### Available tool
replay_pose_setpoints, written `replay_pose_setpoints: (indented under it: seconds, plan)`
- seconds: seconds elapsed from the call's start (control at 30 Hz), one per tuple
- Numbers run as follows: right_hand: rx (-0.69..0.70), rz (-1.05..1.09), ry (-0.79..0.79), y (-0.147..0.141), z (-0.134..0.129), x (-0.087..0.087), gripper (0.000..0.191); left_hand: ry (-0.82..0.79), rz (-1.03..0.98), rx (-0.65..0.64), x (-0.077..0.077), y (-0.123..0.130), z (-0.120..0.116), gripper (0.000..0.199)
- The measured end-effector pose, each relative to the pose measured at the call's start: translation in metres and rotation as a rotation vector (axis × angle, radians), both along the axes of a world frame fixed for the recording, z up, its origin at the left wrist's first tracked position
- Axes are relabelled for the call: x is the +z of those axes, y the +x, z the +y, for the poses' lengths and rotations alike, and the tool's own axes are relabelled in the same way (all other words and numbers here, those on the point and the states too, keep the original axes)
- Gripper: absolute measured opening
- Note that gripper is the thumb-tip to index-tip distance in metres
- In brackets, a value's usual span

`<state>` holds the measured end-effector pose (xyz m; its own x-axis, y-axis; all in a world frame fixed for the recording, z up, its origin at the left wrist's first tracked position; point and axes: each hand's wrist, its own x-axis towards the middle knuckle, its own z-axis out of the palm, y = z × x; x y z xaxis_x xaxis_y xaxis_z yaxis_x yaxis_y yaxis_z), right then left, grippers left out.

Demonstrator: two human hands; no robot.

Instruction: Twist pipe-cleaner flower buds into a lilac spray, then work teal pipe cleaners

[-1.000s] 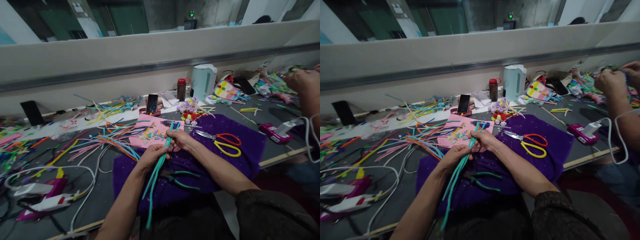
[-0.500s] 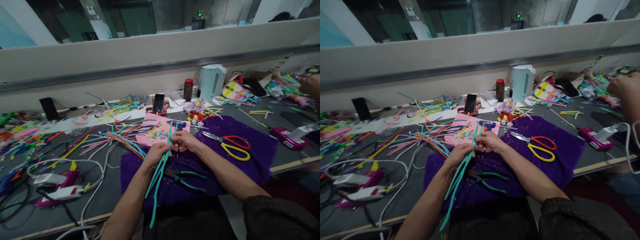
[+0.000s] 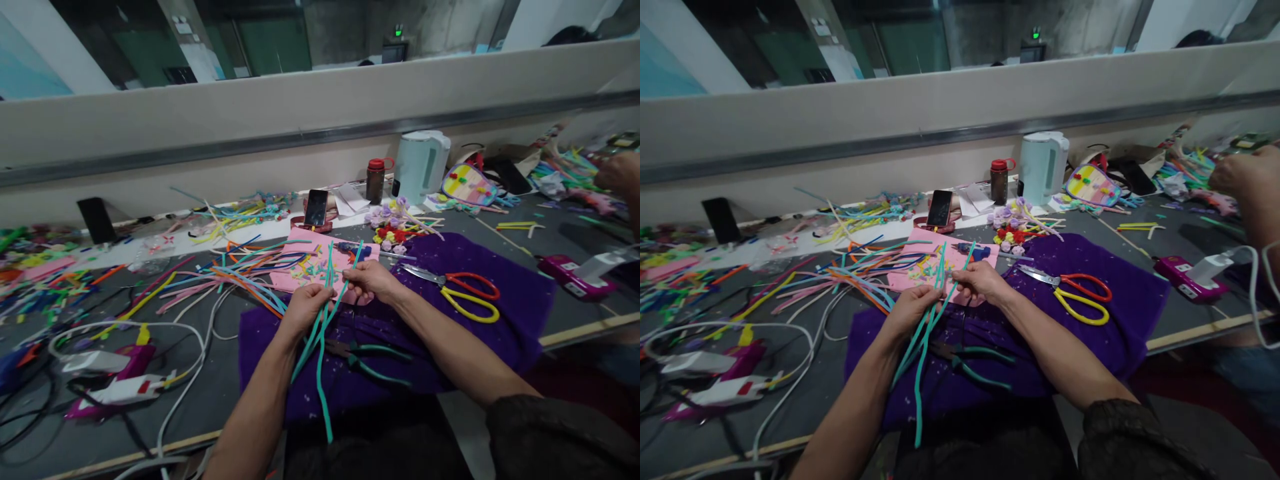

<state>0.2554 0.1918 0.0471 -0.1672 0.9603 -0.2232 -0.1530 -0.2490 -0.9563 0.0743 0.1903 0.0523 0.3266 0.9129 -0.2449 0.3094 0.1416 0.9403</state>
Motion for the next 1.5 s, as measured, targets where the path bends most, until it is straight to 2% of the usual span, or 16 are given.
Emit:
replay_pose_setpoints:
  seconds: [0.1, 0.2, 0.27, 0.33, 0.47, 0.7, 0.87, 0.97, 1.07, 1.13, 1.17, 1.23, 1.33, 1.4, 1.5]
  plan:
    - [0.011, 0.168, -0.041, 0.006, 0.004, 0.003, 0.022, 0.224, 0.239, 0.018, -0.001, -0.015, 0.011, 0.033]
    - [0.02, 0.281, -0.071, 0.011, 0.007, 0.004, 0.02, 0.475, 0.64, 0.055, 0.0, -0.028, 0.021, 0.038]
    - [0.024, 0.314, -0.077, 0.014, 0.007, 0.004, 0.02, 0.552, 0.845, 0.056, 0.001, -0.032, 0.024, 0.04]
    - [0.037, 0.357, -0.052, 0.018, 0.008, 0.004, 0.02, 0.552, 0.981, 0.056, 0.002, -0.034, 0.024, 0.042]
    - [-0.001, 0.467, 0.039, 0.027, 0.008, 0.009, 0.02, 0.519, 1.129, 0.02, 0.002, -0.033, 0.02, 0.044]
    - [-0.305, 0.678, 0.138, 0.044, 0.013, 0.017, 0.02, 0.548, 1.25, -0.047, -0.001, -0.031, 0.019, 0.038]
    - [-0.404, 0.861, 0.251, 0.068, 0.016, 0.024, 0.02, 0.564, 1.252, -0.063, 0.002, -0.028, 0.016, 0.04]
    - [-0.413, 0.806, 0.244, 0.071, 0.016, 0.023, 0.02, 0.535, 1.22, 0.046, 0.008, -0.026, 0.014, 0.05]
    - [-0.327, 0.605, 0.178, 0.055, 0.015, 0.016, 0.022, 0.531, 1.132, 0.249, 0.016, -0.028, 0.012, 0.053]
    - [-0.212, 0.449, 0.14, 0.038, 0.012, 0.012, 0.025, 0.598, 0.974, 0.361, 0.021, -0.03, 0.012, 0.047]
    - [-0.162, 0.399, 0.125, 0.029, 0.009, 0.01, 0.026, 0.628, 0.833, 0.375, 0.023, -0.03, 0.012, 0.043]
    - [-0.087, 0.331, 0.088, 0.013, 0.003, 0.009, 0.028, 0.562, 0.461, 0.286, 0.024, -0.027, 0.01, 0.037]
    - [-0.023, 0.259, 0.061, -0.004, -0.006, 0.008, 0.029, 0.161, 0.021, 0.047, 0.022, -0.015, 0.002, 0.038]
    - [0.007, 0.21, 0.063, -0.011, -0.01, 0.006, 0.03, 0.006, -0.121, -0.069, 0.02, -0.004, -0.005, 0.036]
    - [0.058, 0.14, 0.075, -0.015, -0.012, 0.003, 0.031, -0.1, -0.169, -0.128, 0.015, 0.007, -0.012, 0.031]
